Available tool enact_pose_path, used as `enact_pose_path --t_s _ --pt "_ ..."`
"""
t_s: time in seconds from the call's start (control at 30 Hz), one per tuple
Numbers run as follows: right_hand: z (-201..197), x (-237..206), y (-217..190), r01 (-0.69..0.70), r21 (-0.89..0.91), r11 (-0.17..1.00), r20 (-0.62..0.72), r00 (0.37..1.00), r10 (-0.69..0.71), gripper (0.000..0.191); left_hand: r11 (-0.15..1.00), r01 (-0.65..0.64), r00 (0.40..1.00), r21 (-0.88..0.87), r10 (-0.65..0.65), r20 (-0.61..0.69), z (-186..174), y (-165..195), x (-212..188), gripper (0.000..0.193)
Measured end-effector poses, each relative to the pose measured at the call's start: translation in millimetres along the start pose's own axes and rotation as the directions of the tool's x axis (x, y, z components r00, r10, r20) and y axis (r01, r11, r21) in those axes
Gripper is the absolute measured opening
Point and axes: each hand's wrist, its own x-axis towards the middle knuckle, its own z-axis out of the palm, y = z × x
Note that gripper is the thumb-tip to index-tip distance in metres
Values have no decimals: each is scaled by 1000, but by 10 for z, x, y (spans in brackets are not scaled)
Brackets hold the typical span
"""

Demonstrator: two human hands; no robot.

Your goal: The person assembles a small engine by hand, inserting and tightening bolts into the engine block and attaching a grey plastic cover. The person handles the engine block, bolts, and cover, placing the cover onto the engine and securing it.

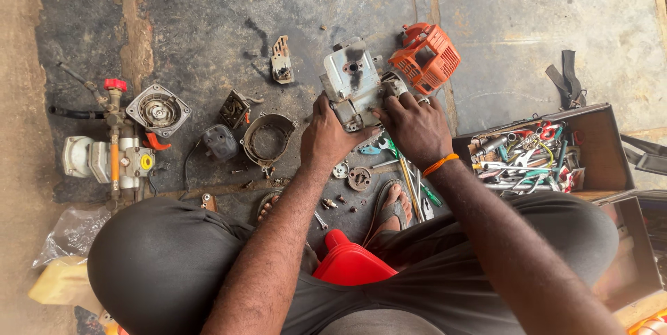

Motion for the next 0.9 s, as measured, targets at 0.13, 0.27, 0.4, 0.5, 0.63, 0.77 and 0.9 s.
enact_pose_path --t_s 0.13,0.27,0.4,0.5,0.63,0.77,0.9 --pt "-30 59 157 124 -2 992 109 986 -123 39 995 78 995 55 -81 61 2 28 -6 124" --pt "6 58 186 124 -52 991 96 988 -119 41 994 93 993 59 -97 65 -5 57 6 123" --pt "61 -2 85 44 -84 996 57 998 -39 42 994 86 995 74 -89 45 -20 77 -4 125" --pt "60 -44 33 19 -78 997 -29 999 -22 43 991 122 988 58 -127 83 -24 93 -19 122" --pt "15 -50 102 59 -68 996 -7 998 -59 38 994 88 995 61 -91 40 -37 107 -26 125" --pt "32 -43 194 91 -91 992 72 994 -84 34 996 91 994 27 -92 55 -54 120 -33 125" --pt "111 -60 186 103 -97 990 45 994 -99 36 996 73 997 44 -72 -14 -42 151 -54 128"
